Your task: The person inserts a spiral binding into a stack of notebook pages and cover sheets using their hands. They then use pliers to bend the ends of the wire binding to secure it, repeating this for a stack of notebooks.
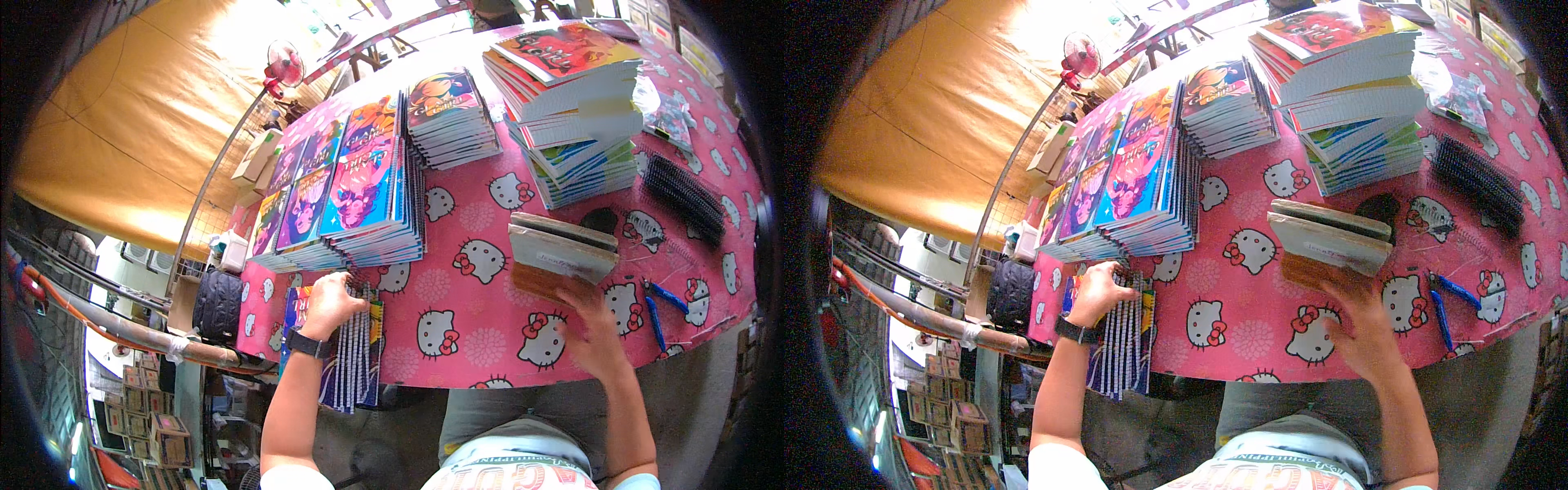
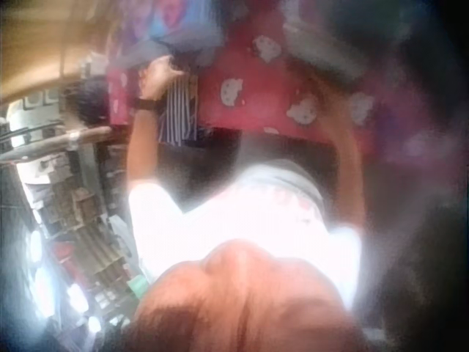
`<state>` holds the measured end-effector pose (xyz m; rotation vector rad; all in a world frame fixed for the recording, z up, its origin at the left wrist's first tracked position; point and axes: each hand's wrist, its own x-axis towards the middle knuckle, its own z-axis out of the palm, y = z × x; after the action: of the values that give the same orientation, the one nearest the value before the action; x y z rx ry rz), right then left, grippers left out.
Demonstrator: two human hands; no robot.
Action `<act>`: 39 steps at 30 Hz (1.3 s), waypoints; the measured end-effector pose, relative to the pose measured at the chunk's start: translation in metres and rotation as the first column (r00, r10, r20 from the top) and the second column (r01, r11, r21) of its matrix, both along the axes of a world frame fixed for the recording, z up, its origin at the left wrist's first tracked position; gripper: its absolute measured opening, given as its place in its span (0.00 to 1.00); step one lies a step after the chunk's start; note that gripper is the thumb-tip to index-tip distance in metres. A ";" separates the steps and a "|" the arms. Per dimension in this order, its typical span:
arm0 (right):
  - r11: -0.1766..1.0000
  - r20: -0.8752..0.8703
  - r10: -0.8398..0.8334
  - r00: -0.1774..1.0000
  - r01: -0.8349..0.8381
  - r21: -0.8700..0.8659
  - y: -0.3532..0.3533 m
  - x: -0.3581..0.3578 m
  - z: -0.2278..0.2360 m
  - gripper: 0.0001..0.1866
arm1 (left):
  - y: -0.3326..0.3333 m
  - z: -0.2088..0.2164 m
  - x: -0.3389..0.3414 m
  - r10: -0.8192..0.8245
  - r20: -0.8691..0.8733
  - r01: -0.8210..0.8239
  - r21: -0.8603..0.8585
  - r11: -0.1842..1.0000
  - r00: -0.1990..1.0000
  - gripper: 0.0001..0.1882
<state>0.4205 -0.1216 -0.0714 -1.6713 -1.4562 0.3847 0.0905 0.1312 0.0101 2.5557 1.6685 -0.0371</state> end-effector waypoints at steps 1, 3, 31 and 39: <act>0.999 -0.075 0.008 0.997 -0.011 -0.041 -0.016 0.017 -0.004 0.27 | 0.001 -0.002 -0.003 0.018 0.031 -0.017 -0.030 0.999 0.999 0.31; 0.990 -0.244 -0.110 0.964 0.083 -0.118 -0.060 0.070 -0.019 0.30 | -0.002 0.006 0.010 0.033 -0.026 -0.033 0.009 0.999 0.999 0.34; 0.897 0.052 0.441 0.896 -0.439 -0.051 0.117 -0.075 0.047 0.23 | 0.089 -0.006 -0.002 -0.047 0.190 0.157 -0.617 0.771 0.981 0.18; 0.942 0.542 0.292 0.788 -0.335 -0.021 0.210 -0.134 0.000 0.24 | 0.096 -0.025 -0.012 -0.022 0.333 0.239 -0.628 0.741 0.943 0.18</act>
<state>0.2866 0.0884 -0.0709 -1.5386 -2.1566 0.0205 0.0787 0.2276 -0.0146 1.9918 1.0836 -0.1963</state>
